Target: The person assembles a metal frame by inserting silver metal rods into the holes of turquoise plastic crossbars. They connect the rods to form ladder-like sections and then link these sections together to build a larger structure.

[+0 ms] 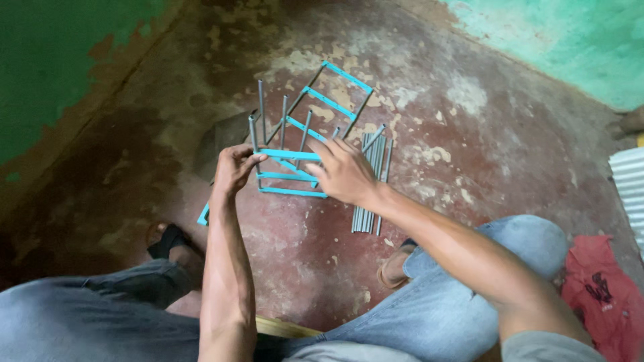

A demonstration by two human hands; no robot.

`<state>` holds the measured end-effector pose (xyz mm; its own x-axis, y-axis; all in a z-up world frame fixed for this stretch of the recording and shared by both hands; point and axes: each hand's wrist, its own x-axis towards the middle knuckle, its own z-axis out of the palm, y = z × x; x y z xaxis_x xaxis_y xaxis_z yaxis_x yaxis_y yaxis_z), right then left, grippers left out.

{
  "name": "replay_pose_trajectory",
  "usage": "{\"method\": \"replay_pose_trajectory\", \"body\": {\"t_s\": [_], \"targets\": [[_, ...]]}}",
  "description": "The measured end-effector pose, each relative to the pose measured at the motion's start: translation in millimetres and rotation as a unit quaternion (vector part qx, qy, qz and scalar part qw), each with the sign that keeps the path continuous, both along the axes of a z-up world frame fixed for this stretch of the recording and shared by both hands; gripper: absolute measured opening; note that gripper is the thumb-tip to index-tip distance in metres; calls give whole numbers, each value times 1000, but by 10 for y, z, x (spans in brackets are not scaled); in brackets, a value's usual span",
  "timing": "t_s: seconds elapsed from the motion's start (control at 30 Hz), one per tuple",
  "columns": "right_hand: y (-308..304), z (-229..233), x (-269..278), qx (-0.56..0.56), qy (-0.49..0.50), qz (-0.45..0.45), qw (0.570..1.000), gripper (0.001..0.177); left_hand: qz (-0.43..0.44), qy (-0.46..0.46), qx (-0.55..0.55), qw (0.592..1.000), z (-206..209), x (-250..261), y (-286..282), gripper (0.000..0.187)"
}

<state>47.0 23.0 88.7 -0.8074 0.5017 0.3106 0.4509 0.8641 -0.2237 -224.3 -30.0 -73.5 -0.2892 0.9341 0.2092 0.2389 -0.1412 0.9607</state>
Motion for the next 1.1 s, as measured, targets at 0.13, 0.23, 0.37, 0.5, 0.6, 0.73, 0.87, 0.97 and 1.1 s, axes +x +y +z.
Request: {"method": "replay_pose_trajectory", "body": {"t_s": [0.13, 0.23, 0.37, 0.5, 0.6, 0.73, 0.87, 0.97, 1.1], "targets": [[-27, -220, -589, 184, 123, 30, 975, 79, -18, -48, 17, 999, -11, 24, 37, 23], [-145, -590, -840, 76, 51, -10, 996, 91, -10, -38, 30, 999, -33, 25, 51, 22], [-103, -921, -930, 22, -79, -20, 996, 94, 20, 21, 7, 1000, -56, -41, 60, 22], [-111, -1077, -909, 6, 6, 12, 1000, 88, 16, 36, 37, 999, -172, -8, 88, 22], [-37, -1051, -982, -4, -10, 16, 1000, 88, 16, 23, 33, 999, -185, -91, 152, 20], [-53, -975, -964, 54, 51, -17, 997, 85, 13, -6, 51, 999, -122, -19, 134, 22], [-4, -1001, -880, 31, -7, -1, 999, 85, 35, 78, -16, 996, 6, -29, 101, 23], [-117, -1313, -682, 14, 76, 71, 994, 64, 35, 47, -61, 996, -37, 68, 22, 23], [-329, -2221, -834, -40, -169, 211, 962, 21, 28, 2, -82, 996, -12, 55, 84, 31]]}}
